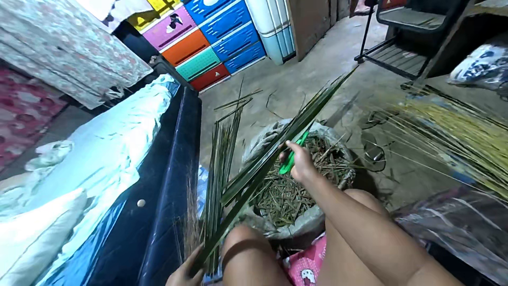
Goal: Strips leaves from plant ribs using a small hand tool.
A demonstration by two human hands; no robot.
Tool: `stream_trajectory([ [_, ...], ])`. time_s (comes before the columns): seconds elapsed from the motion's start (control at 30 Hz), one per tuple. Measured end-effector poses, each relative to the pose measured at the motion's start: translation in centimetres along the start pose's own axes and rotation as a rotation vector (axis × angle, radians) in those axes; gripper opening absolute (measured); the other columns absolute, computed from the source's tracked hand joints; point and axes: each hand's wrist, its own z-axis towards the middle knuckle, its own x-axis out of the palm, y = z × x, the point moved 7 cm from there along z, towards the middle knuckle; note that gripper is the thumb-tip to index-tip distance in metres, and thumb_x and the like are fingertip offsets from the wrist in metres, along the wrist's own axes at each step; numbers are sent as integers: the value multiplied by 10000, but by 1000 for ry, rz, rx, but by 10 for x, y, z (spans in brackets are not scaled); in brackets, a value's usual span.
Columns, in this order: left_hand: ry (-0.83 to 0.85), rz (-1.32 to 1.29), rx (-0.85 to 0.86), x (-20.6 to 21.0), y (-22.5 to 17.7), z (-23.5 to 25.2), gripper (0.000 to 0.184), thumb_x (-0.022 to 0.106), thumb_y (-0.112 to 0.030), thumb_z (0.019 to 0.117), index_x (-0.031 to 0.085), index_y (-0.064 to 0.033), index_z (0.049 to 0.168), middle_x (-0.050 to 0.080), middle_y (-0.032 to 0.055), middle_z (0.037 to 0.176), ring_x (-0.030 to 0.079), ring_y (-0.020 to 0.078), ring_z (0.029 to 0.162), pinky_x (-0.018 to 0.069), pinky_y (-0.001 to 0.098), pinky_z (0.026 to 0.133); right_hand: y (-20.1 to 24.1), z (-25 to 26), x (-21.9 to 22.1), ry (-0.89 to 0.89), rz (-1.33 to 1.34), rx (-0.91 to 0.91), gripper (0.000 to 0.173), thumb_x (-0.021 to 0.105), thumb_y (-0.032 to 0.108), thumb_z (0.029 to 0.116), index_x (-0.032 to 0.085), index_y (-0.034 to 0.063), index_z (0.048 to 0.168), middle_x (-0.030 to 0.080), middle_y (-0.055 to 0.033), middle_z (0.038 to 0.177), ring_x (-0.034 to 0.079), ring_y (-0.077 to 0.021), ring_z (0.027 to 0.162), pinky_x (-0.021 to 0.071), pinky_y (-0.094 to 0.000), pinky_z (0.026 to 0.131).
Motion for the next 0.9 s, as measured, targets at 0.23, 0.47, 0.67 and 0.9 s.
stream_trajectory([
  [0.23, -283, -25, 483, 8, -162, 29, 451, 671, -135, 964, 637, -134, 1414, 750, 186, 1096, 727, 386, 983, 542, 639, 894, -72, -71, 38, 327, -262, 209, 224, 457, 110, 1113, 502, -62, 1250, 718, -136, 873, 693, -167, 605, 613, -293, 617],
  [0.47, -153, 19, 505, 19, -217, 55, 351, 542, -190, 1066, 662, -131, 1390, 775, 115, 1051, 750, 305, 962, 559, 546, 928, -43, -42, 17, 196, -351, 98, 230, 577, 128, 1069, 491, -18, 1226, 472, 3, 621, 411, -39, 408, 414, -176, 416],
  [0.67, 59, 85, 418, 22, -222, 78, 364, 517, -216, 1071, 649, -144, 1402, 745, 150, 1121, 705, 322, 1059, 509, 552, 984, -3, 4, -6, 31, -259, -29, 117, 555, 119, 1077, 502, 15, 1082, 423, 23, 548, 417, -58, 396, 432, -194, 429],
  [0.9, -44, -53, 470, 23, -259, 112, 408, 564, -188, 1045, 606, -131, 1447, 717, 150, 1236, 682, 313, 1161, 498, 526, 1043, 10, 22, 3, 24, -514, -196, 326, 562, 236, 1082, 509, -14, 1283, 481, 4, 759, 375, -47, 494, 385, -216, 484],
])
